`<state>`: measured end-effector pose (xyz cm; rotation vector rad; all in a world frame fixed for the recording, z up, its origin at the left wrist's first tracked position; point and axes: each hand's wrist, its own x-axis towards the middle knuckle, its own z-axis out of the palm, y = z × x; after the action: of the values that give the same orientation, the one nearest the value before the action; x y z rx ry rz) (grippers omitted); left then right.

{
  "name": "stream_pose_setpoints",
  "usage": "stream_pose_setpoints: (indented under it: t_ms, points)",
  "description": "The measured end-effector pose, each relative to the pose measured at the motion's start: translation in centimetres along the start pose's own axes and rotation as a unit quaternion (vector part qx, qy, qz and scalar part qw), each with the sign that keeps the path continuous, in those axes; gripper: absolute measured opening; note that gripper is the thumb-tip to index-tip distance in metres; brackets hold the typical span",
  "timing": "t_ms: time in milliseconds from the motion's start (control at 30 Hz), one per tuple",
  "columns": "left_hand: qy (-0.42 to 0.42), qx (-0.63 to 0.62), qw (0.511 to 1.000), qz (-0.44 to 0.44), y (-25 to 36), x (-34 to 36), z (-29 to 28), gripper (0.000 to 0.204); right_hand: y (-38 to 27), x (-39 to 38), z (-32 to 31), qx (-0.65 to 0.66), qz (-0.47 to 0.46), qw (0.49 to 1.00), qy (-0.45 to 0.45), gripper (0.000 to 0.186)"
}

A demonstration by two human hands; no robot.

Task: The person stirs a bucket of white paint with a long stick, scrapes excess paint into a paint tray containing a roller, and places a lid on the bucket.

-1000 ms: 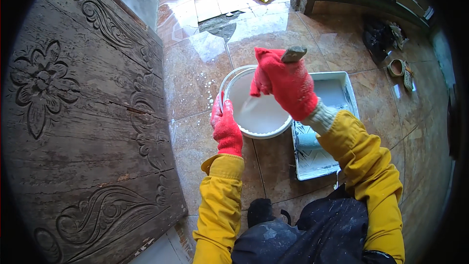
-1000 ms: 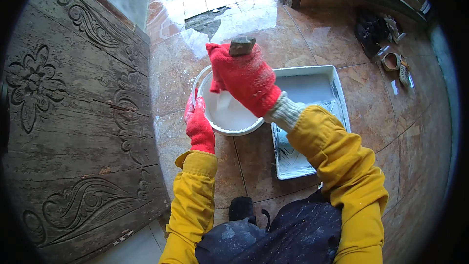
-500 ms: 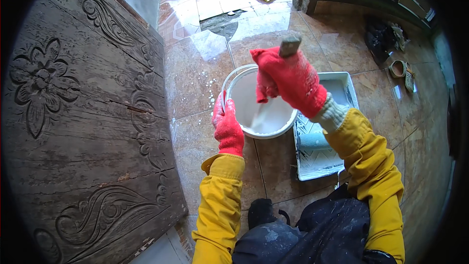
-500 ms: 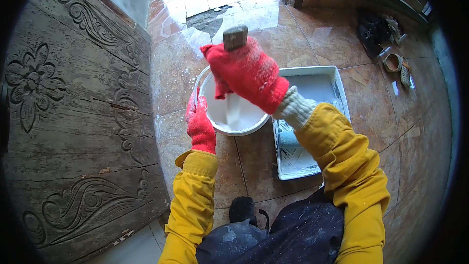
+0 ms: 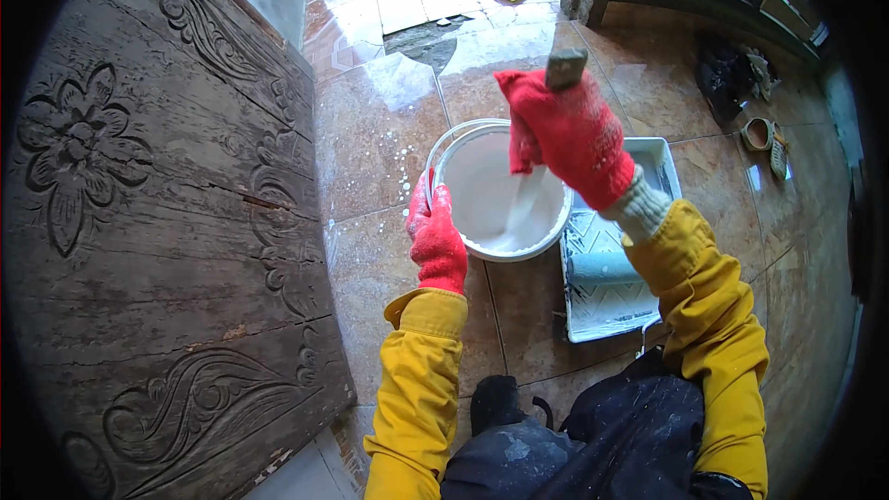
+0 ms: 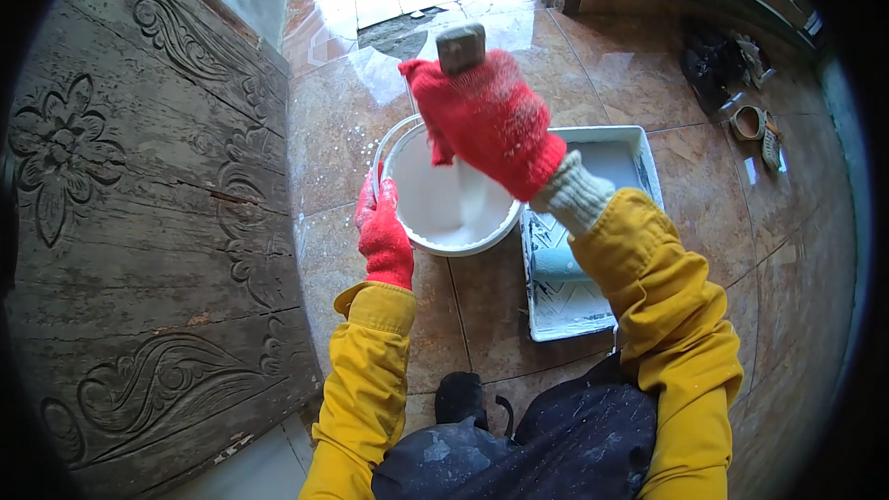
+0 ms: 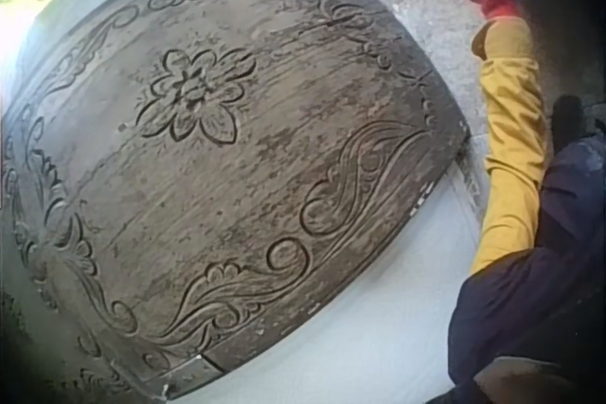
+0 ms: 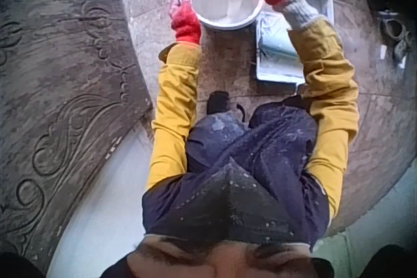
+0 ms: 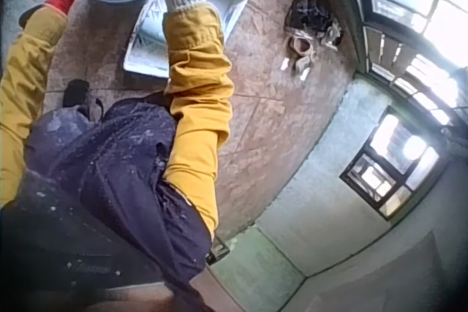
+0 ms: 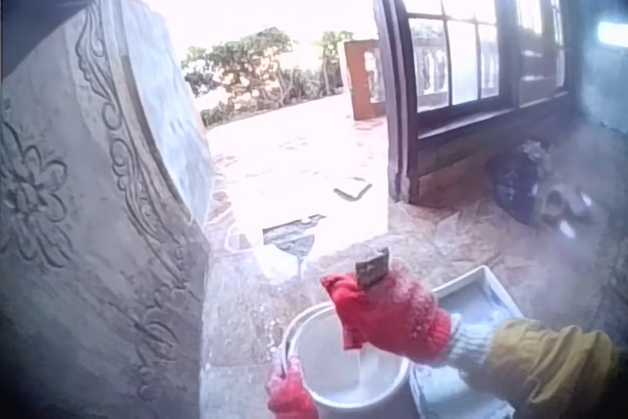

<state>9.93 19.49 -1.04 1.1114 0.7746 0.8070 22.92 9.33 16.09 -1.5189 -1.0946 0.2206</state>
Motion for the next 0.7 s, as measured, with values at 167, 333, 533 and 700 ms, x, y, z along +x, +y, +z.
stream_pose_setpoints:
  t_ms: [167,333,533,700]
  points:
    - [0.002,-0.008,1.0,-0.005,0.7,-0.3,0.3,0.039,0.8,0.9,0.8,-0.002,0.1,0.989,0.11,0.039]
    - [-0.001,-0.011,1.0,0.004,-0.2,0.0,-0.1,0.039,3.0,-1.5,0.7,0.138,0.06,0.988,0.039,0.041]
    - [-0.01,-0.02,1.0,-0.005,0.4,-0.2,0.4,0.04,1.0,0.6,-0.9,0.094,0.077,0.986,0.115,0.036]
    - [-0.003,-0.004,1.0,0.005,0.1,0.1,-0.5,0.04,2.1,-2.5,1.2,0.113,0.093,0.989,0.038,0.037]
